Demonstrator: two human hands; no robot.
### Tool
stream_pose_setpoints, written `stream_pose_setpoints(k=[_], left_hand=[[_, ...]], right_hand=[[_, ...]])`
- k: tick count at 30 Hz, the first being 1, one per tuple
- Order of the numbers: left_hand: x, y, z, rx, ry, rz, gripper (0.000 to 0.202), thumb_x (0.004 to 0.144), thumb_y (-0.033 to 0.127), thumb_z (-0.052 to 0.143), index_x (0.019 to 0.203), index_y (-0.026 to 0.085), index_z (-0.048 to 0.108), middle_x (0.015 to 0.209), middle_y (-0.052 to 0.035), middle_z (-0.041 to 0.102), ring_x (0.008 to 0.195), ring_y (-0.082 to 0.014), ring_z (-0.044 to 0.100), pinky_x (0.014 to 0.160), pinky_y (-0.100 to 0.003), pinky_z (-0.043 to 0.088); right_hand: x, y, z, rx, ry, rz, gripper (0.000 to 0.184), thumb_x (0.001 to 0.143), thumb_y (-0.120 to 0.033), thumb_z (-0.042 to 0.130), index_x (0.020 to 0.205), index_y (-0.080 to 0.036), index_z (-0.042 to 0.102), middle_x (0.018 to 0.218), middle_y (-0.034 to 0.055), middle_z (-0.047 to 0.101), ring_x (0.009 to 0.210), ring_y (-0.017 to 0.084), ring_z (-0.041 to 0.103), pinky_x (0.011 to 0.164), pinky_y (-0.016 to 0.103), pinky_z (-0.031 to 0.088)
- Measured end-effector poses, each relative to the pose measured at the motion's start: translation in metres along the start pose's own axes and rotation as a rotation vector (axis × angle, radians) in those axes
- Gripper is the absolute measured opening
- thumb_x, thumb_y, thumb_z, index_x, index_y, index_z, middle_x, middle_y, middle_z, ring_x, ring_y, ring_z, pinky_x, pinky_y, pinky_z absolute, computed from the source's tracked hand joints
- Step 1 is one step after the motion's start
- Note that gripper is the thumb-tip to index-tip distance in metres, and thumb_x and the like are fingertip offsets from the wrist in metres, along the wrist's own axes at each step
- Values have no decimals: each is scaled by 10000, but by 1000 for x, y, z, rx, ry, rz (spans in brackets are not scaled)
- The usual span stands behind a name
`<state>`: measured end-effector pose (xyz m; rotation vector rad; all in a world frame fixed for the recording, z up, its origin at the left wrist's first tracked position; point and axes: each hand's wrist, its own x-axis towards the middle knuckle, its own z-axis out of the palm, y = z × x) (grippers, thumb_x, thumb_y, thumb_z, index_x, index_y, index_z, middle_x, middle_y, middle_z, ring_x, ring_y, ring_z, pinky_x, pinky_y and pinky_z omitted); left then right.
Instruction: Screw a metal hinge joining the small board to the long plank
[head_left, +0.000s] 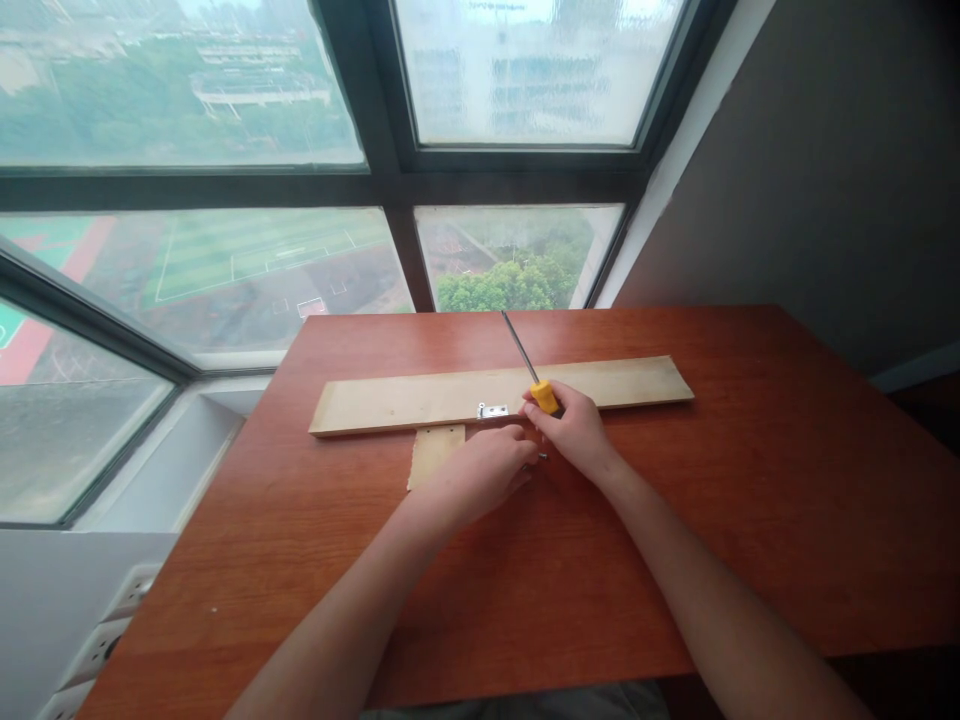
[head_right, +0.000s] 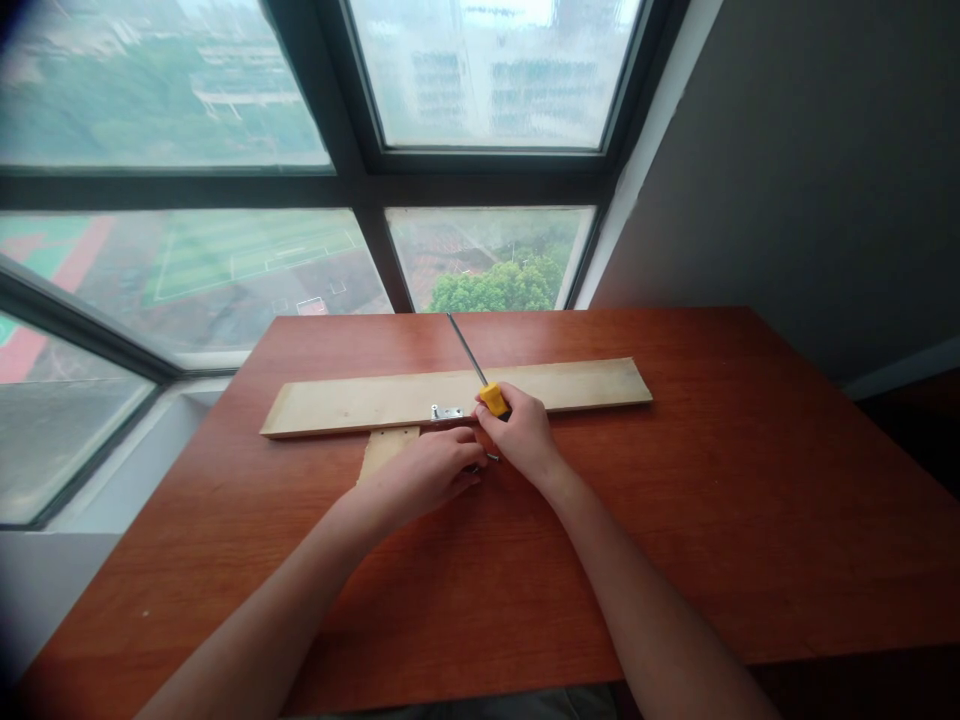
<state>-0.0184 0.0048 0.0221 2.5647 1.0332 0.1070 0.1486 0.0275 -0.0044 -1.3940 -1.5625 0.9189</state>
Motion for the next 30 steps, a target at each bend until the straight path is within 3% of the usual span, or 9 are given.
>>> stream_pose_setpoints(k=[12, 24, 30], left_hand=[[-2, -3, 0, 76, 25, -9, 135, 900, 223, 517, 855, 187, 639, 886, -46, 644, 766, -181, 621, 634, -263, 446], [4, 5, 5, 72, 70, -41, 151, 918, 182, 453, 1018, 188, 566, 1043, -65, 650, 949, -222, 640, 743, -314, 514], [10, 10, 17, 160, 97, -62, 142, 931, 184, 431, 974, 173, 566, 997, -75, 640, 928, -222, 630, 758, -319, 520]], right_hand=[[0, 1, 0, -23, -1, -4, 160, 805, -338, 594, 879, -204, 639, 800, 12, 704, 593, 154, 599, 596, 285, 477], [1, -1, -2, -27, 21, -22, 160, 785, -327, 620, 864, -192, 656, 800, 25, 712, 748, 192, 637, 698, 303, 476], [3, 2, -4, -9, 46, -18, 145, 780, -307, 623, 872, -199, 650, 820, 27, 724, 767, 203, 661, 705, 313, 490]])
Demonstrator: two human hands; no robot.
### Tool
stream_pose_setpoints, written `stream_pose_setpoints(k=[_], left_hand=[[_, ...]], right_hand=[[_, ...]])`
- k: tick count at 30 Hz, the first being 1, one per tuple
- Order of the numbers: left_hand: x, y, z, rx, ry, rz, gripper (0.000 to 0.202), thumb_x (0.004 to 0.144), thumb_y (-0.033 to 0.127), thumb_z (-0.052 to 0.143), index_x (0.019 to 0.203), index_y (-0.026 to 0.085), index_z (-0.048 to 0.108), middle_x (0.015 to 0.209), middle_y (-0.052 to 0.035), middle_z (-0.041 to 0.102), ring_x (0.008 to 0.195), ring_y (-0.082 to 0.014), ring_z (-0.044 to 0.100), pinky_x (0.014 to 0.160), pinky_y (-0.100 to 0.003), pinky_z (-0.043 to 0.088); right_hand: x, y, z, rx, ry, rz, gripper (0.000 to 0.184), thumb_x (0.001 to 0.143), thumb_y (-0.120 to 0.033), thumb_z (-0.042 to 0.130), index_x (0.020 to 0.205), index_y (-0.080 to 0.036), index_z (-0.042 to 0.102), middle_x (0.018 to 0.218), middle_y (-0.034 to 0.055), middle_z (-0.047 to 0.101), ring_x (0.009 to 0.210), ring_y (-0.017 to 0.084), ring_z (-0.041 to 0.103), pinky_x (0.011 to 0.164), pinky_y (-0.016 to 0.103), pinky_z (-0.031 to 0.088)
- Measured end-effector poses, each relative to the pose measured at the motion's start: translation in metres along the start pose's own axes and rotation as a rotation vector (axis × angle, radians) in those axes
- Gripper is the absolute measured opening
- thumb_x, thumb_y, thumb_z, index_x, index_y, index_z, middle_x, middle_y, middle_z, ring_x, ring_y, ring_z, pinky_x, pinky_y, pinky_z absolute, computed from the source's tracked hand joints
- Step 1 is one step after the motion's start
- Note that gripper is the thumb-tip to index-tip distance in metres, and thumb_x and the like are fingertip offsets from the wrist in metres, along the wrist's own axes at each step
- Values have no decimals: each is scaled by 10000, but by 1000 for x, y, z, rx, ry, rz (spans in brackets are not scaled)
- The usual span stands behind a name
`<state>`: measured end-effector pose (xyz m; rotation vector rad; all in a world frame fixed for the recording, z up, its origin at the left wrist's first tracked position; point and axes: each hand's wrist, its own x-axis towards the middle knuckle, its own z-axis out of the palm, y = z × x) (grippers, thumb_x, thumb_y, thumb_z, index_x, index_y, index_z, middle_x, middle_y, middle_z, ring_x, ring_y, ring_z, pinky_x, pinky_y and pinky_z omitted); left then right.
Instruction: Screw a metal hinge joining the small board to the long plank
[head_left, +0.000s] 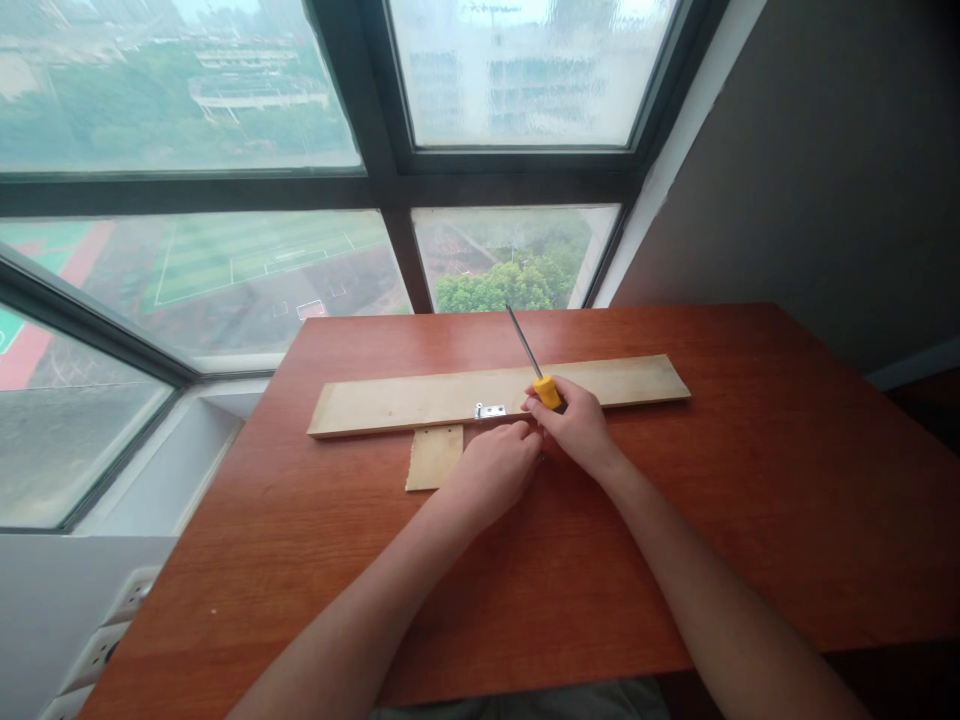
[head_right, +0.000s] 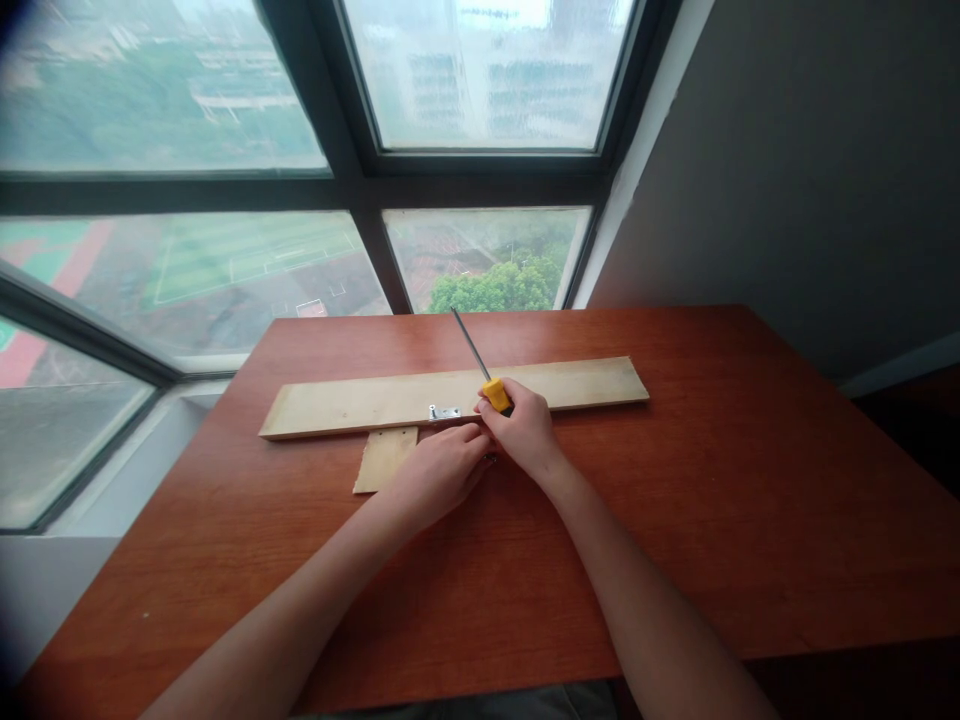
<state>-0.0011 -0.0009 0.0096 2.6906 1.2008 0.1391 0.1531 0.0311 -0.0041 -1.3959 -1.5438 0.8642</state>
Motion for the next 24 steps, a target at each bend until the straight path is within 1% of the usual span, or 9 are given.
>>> stream_pose_setpoints(k=[3, 7, 10, 13, 17, 19, 22, 24], left_hand=[[2, 3, 2, 48, 22, 21, 155, 939, 179, 422, 958, 168, 576, 969, -71, 632, 909, -225, 622, 744, -328, 522], [4, 7, 1, 122, 23, 59, 168, 911, 133, 450, 1014, 153, 581, 1007, -85, 620, 892, -231, 606, 727, -346, 520], [6, 8, 0, 141, 33, 99, 166, 895, 111, 467, 998, 158, 588, 1060, -98, 603, 948, -230, 586, 788, -351, 512], [6, 9, 2, 130, 82, 117, 150, 904, 135, 471, 993, 168, 586, 1086, -101, 594, 992, -239, 569, 830, -371, 499], [6, 7, 4, 10, 169, 117, 142, 903, 126, 470, 1006, 160, 563, 1077, -104, 601, 1028, -239, 562, 896, -374, 480], [6, 4, 3, -91, 215, 108, 147, 907, 109, 457, 1006, 163, 552, 1053, -93, 612, 1000, -221, 572, 892, -352, 480], [5, -3, -1, -228, 275, 54, 176, 932, 137, 434, 1054, 186, 551, 992, -64, 625, 862, -184, 592, 768, -304, 495], [4, -9, -6, -307, 336, 23, 184, 945, 172, 435, 1072, 202, 565, 964, -49, 634, 786, -157, 596, 703, -272, 488]], right_hand=[[1, 0, -1, 12, 8, -1, 143, 782, -303, 619, 877, -199, 648, 830, 29, 727, 774, 203, 666, 709, 315, 496], [0, 0, -2, 23, 11, -4, 146, 785, -305, 617, 881, -200, 648, 830, 29, 728, 783, 205, 671, 713, 316, 498], [0, -1, -2, 28, 17, -1, 142, 777, -299, 626, 875, -201, 652, 828, 27, 727, 782, 202, 669, 725, 317, 499], [1, -2, -4, 35, 30, 3, 138, 766, -289, 634, 870, -199, 651, 825, 27, 726, 790, 201, 666, 744, 319, 500], [2, -2, -6, 51, 49, 15, 158, 781, -308, 620, 891, -196, 641, 824, 34, 728, 773, 204, 667, 727, 322, 503], [2, -2, -7, 64, 49, 20, 165, 787, -312, 613, 902, -196, 636, 824, 36, 730, 764, 202, 670, 713, 317, 506], [2, -1, -7, 77, 38, 20, 167, 787, -311, 609, 906, -198, 636, 818, 33, 728, 743, 195, 667, 682, 303, 506], [2, 0, -7, 76, 36, 22, 173, 787, -323, 610, 903, -198, 637, 809, 32, 723, 703, 186, 655, 644, 293, 497]])
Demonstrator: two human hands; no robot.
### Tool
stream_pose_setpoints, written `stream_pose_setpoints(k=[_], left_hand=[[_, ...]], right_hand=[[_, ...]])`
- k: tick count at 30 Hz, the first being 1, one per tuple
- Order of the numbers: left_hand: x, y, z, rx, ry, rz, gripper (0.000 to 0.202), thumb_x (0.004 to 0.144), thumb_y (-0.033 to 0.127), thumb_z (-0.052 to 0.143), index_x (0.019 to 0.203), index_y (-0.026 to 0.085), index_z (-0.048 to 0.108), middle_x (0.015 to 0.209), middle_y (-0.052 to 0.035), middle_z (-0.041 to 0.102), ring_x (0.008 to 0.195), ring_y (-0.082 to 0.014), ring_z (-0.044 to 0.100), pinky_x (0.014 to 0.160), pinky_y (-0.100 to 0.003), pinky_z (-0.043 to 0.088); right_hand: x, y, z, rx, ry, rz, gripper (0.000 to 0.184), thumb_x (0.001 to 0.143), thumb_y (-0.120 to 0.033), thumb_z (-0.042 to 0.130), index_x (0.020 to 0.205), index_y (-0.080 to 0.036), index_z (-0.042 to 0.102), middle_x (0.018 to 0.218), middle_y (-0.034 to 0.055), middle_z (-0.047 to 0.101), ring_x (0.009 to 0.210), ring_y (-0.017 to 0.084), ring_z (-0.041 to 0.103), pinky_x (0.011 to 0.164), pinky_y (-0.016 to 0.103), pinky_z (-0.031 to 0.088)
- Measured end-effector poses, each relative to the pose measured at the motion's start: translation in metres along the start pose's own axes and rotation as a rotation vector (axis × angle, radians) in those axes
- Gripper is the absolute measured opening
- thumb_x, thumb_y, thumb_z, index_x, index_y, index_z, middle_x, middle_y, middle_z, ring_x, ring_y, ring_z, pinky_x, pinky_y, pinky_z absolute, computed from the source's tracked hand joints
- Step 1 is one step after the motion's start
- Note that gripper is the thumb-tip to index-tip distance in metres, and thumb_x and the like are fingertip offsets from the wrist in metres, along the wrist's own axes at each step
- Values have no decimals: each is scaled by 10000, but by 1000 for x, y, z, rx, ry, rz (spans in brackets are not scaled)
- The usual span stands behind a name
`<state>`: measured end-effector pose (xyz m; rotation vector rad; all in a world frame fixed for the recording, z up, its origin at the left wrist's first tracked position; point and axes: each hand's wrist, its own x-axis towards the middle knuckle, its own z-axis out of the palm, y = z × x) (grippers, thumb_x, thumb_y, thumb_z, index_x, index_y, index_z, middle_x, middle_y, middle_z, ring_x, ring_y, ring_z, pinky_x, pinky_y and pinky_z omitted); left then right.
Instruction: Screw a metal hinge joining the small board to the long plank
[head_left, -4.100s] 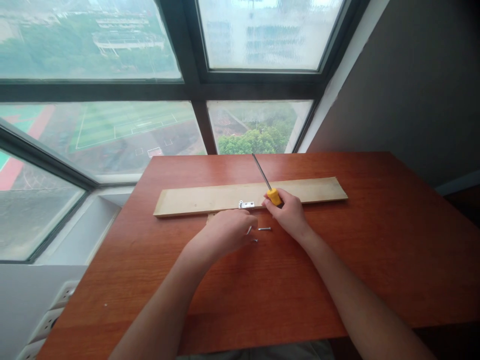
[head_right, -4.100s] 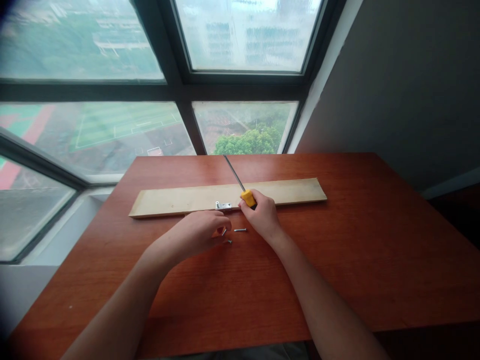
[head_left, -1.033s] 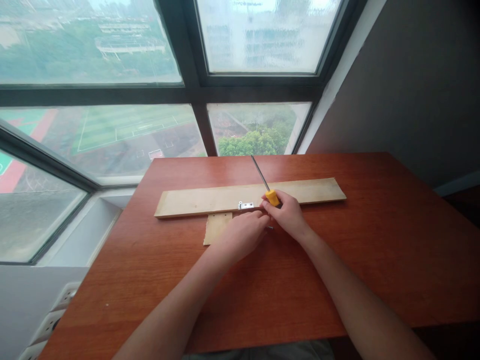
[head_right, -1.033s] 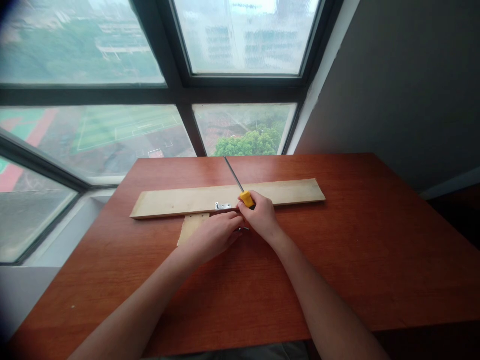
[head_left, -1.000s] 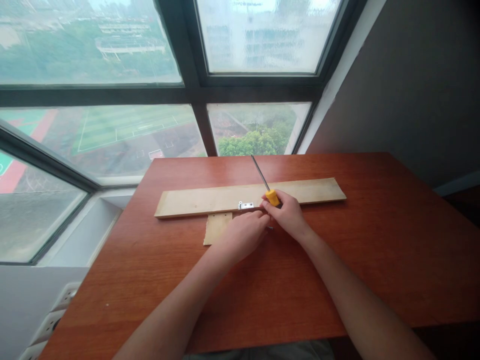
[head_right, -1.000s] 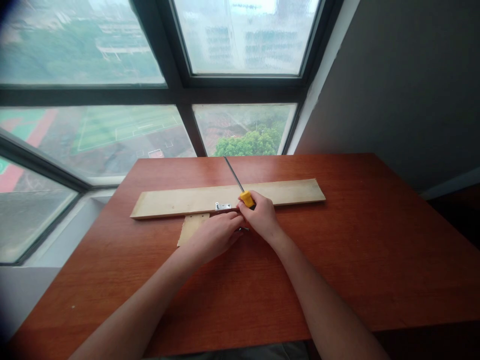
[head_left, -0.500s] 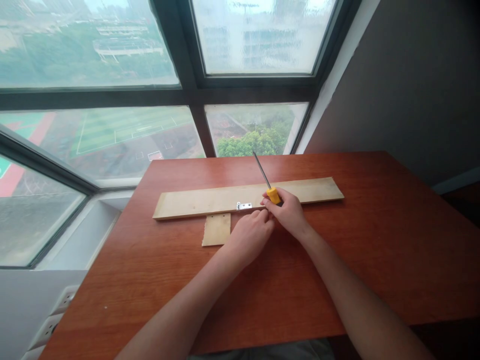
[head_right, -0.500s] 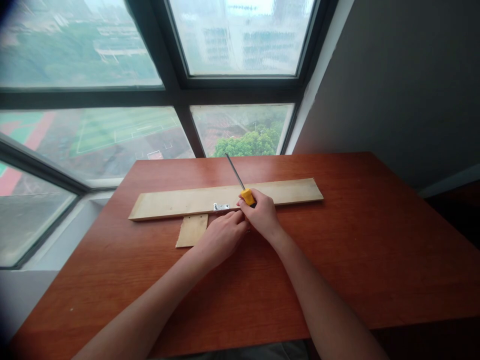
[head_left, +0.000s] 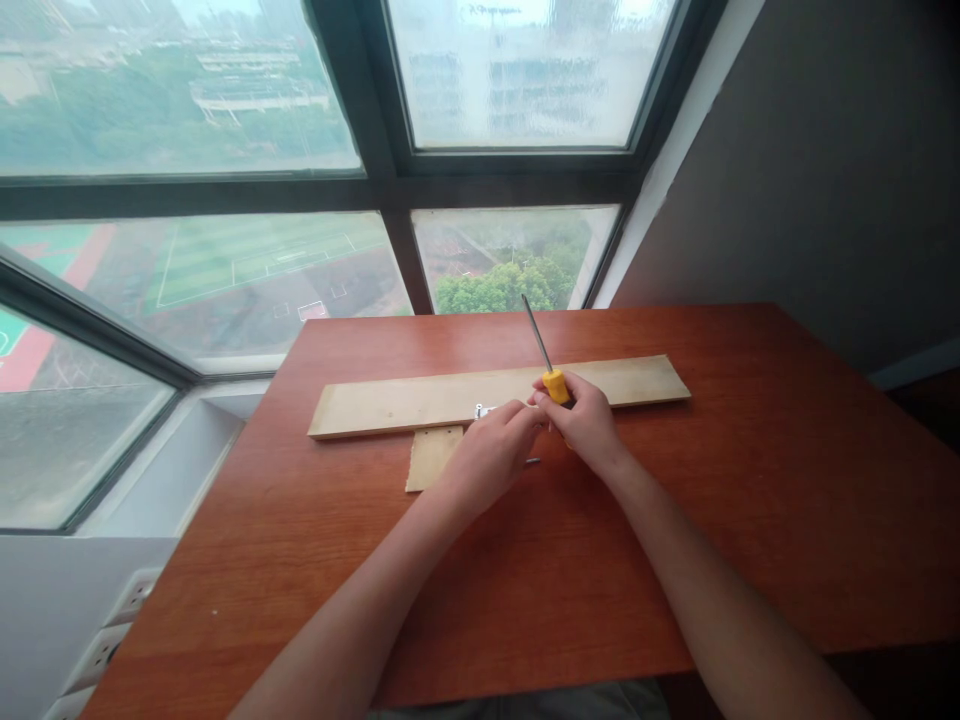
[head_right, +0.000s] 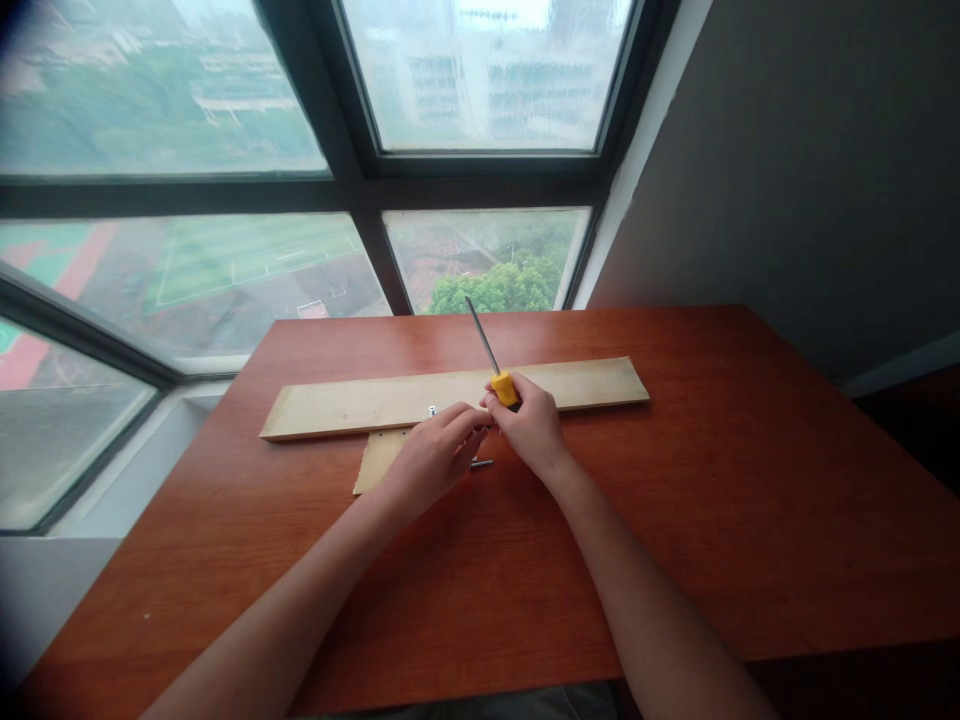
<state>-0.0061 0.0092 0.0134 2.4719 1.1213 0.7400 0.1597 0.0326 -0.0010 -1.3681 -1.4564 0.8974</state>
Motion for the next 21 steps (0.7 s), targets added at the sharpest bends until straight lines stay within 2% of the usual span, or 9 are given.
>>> stream_pose_setpoints(k=[5, 7, 14, 21], left_hand=[[3, -18, -19, -92, 277, -96, 109, 913, 191, 519, 945, 203, 623, 891, -25, 685, 730, -124, 612, 674, -235, 479], [5, -24, -24, -87, 329, -117, 86, 886, 187, 564, 916, 206, 642, 891, -18, 703, 735, -126, 622, 691, -244, 482], [6, -39, -20, -94, 303, -214, 88, 834, 172, 608, 881, 209, 673, 866, -5, 727, 760, -149, 651, 744, -285, 505], [5, -42, -14, -114, 257, -220, 106, 835, 156, 594, 878, 202, 679, 888, -25, 727, 813, -171, 660, 775, -305, 512]], right_hand=[[0, 2, 2, -2, -5, 9, 197, 785, -356, 620, 900, -197, 637, 802, 33, 723, 600, 157, 606, 582, 281, 476], [0, 3, 3, 1, -10, 10, 190, 790, -351, 614, 901, -198, 637, 802, 30, 724, 587, 151, 596, 582, 281, 477], [-2, 1, 4, 0, -28, 10, 182, 796, -345, 604, 909, -206, 636, 805, 24, 720, 582, 147, 591, 584, 285, 483], [-2, 0, 4, -14, -31, 8, 199, 792, -361, 607, 907, -202, 642, 820, 36, 720, 607, 158, 603, 586, 292, 489]])
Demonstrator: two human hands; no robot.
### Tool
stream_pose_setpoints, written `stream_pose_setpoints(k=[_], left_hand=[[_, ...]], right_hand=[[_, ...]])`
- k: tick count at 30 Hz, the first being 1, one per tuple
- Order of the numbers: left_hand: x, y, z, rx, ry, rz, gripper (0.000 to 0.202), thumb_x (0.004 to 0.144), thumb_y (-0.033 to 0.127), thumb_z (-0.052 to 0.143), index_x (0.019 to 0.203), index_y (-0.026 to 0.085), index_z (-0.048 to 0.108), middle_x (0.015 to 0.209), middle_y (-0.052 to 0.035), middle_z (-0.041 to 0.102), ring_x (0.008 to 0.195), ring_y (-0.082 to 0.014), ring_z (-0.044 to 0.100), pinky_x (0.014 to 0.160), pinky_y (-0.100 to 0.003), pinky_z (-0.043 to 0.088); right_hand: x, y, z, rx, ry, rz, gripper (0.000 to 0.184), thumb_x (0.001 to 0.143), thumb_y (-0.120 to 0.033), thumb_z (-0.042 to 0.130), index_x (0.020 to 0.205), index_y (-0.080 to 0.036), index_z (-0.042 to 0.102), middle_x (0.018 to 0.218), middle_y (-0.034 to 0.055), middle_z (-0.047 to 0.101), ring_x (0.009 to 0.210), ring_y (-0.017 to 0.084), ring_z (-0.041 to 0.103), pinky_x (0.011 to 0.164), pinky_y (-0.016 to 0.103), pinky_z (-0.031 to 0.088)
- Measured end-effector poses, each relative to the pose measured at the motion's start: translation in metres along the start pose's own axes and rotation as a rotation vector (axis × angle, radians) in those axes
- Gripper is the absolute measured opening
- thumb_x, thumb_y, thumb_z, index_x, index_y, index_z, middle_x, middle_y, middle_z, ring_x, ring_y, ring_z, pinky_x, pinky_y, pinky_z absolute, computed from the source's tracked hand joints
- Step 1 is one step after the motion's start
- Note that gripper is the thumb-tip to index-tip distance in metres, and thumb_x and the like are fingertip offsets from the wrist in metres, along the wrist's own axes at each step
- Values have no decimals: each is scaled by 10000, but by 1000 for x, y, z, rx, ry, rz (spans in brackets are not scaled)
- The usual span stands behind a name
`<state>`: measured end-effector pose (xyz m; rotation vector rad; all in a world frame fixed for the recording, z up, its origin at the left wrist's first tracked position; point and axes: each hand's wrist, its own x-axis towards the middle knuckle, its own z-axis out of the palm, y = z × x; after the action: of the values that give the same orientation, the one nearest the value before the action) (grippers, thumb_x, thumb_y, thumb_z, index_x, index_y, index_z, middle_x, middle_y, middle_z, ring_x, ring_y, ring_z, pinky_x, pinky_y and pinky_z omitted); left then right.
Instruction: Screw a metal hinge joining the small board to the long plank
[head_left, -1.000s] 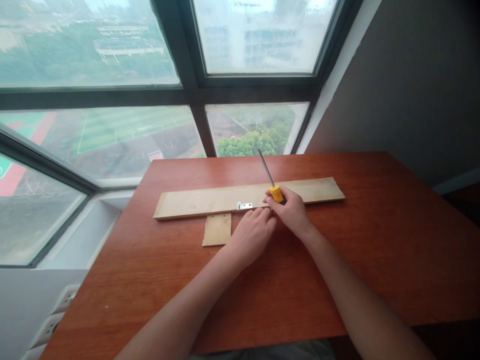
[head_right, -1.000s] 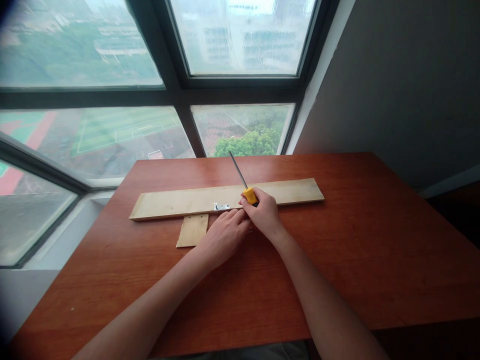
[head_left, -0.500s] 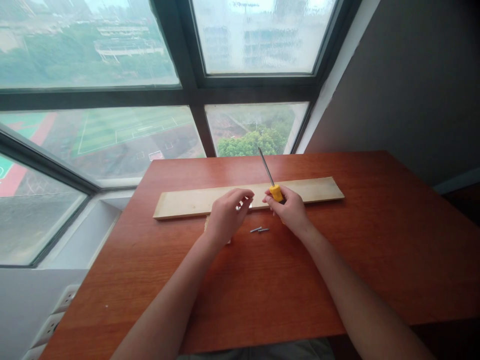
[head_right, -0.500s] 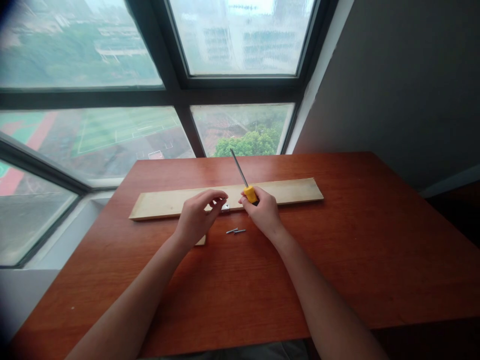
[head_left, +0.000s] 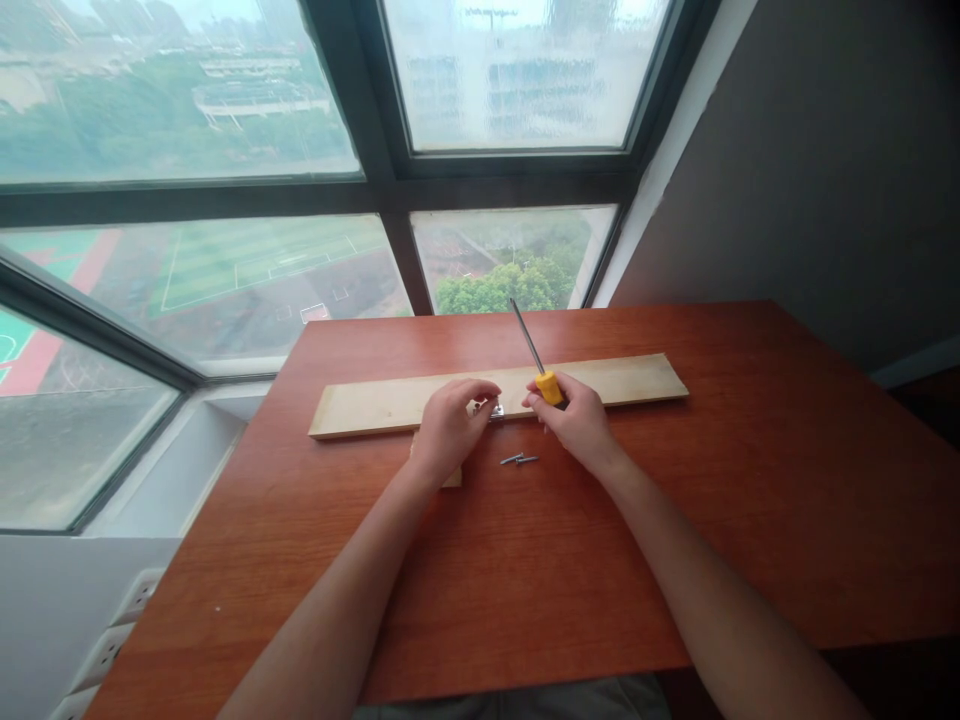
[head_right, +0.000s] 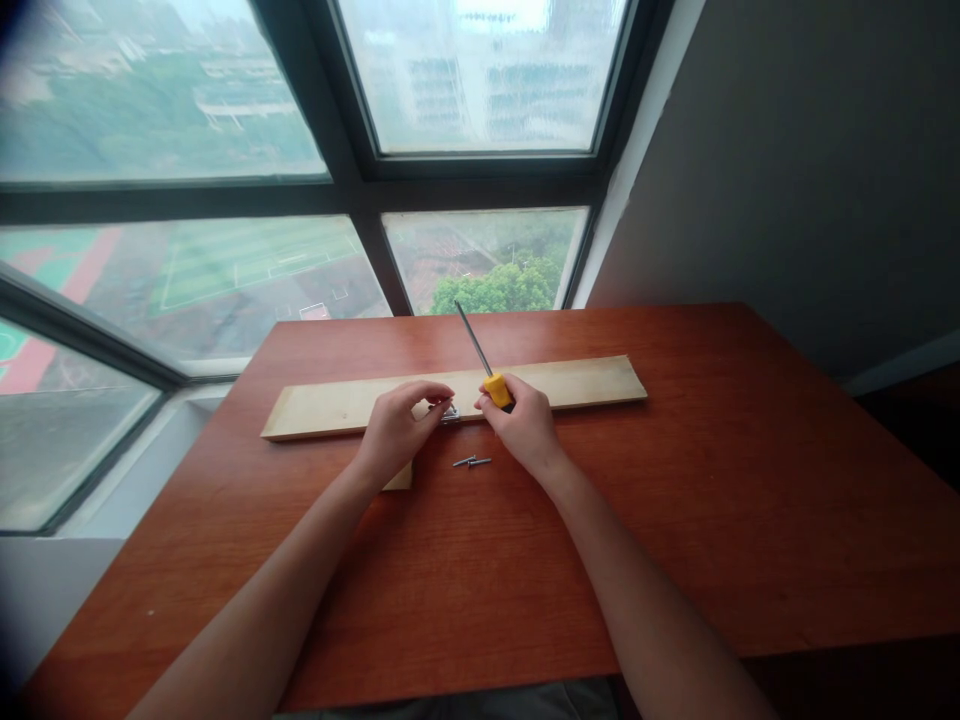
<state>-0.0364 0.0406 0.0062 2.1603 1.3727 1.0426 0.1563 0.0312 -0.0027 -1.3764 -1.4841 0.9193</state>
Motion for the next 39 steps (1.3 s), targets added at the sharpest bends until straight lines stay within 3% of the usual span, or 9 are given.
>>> stream_pose_setpoints(k=[11, 22, 30, 35, 39], left_hand=[[-1, -3, 4, 114, -98, 80, 137, 833, 132, 604, 911, 215, 681, 898, -16, 714, 834, -178, 629, 786, -314, 487], [-2, -2, 4, 140, -106, 97, 165, 859, 152, 574, 945, 218, 699, 1007, -49, 686, 934, -201, 619, 864, -359, 493], [2, -4, -16, 141, -118, 88, 194, 855, 235, 613, 1043, 210, 655, 1067, -64, 668, 1005, -217, 616, 908, -375, 484], [6, -24, -35, 166, -168, 87, 406, 785, 376, 714, 1147, 219, 621, 1169, -90, 636, 1077, -245, 601, 950, -407, 474], [5, -36, -37, 215, -213, 89, 591, 712, 483, 761, 1214, 223, 590, 1254, -118, 594, 1144, -283, 571, 983, -442, 450]], right_hand=[[-1, -3, -1, -12, 0, -9, 199, 794, -364, 616, 898, -197, 647, 830, 40, 712, 619, 158, 603, 577, 285, 483], [-1, -2, 0, -17, -4, -10, 195, 792, -368, 616, 889, -202, 650, 824, 39, 706, 634, 168, 610, 567, 284, 484], [-1, -2, 0, 9, -22, 8, 193, 791, -369, 617, 891, -205, 643, 827, 35, 703, 634, 161, 599, 570, 281, 483], [-2, 0, 1, 45, -36, 52, 203, 785, -383, 617, 888, -208, 624, 746, 17, 666, 574, 149, 568, 551, 282, 473], [-3, -2, 1, 114, -68, 100, 195, 781, -369, 607, 900, -214, 596, 648, -22, 584, 533, 139, 536, 522, 275, 452]])
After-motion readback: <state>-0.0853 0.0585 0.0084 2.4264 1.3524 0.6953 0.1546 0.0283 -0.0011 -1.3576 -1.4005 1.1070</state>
